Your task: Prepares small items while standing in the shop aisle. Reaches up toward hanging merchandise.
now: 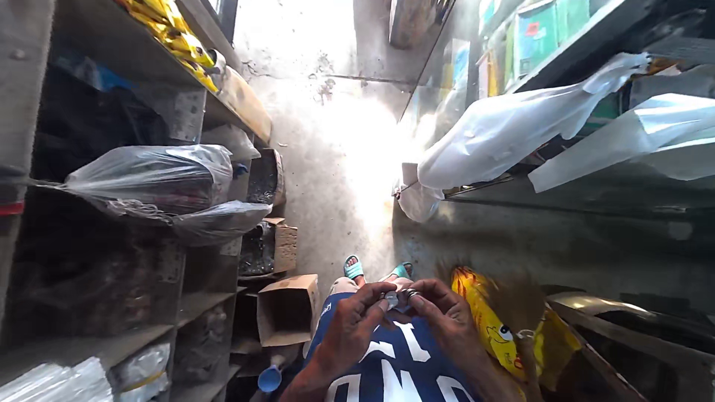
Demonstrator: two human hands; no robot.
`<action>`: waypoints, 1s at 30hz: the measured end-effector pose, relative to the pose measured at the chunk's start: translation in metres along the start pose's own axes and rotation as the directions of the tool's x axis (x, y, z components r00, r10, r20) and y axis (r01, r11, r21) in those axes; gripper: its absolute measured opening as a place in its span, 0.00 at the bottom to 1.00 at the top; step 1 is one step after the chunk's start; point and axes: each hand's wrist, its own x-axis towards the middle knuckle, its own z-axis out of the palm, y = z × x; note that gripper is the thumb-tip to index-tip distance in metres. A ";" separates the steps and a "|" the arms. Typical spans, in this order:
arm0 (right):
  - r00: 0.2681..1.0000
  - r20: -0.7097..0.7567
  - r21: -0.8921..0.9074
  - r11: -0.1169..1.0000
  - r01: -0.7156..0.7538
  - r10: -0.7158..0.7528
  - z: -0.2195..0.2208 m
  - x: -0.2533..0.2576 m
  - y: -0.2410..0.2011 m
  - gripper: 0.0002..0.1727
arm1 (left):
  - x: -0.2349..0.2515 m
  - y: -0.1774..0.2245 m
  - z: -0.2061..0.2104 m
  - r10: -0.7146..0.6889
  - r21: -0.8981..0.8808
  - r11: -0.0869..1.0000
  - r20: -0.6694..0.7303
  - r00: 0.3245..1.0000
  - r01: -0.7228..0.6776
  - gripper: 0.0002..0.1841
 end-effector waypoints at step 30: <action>0.963 -0.015 -0.026 0.963 -0.270 0.270 -0.005 0.033 -0.009 0.07 | 0.021 -0.001 -0.011 -0.067 0.075 0.994 -0.084 0.994 0.074 0.14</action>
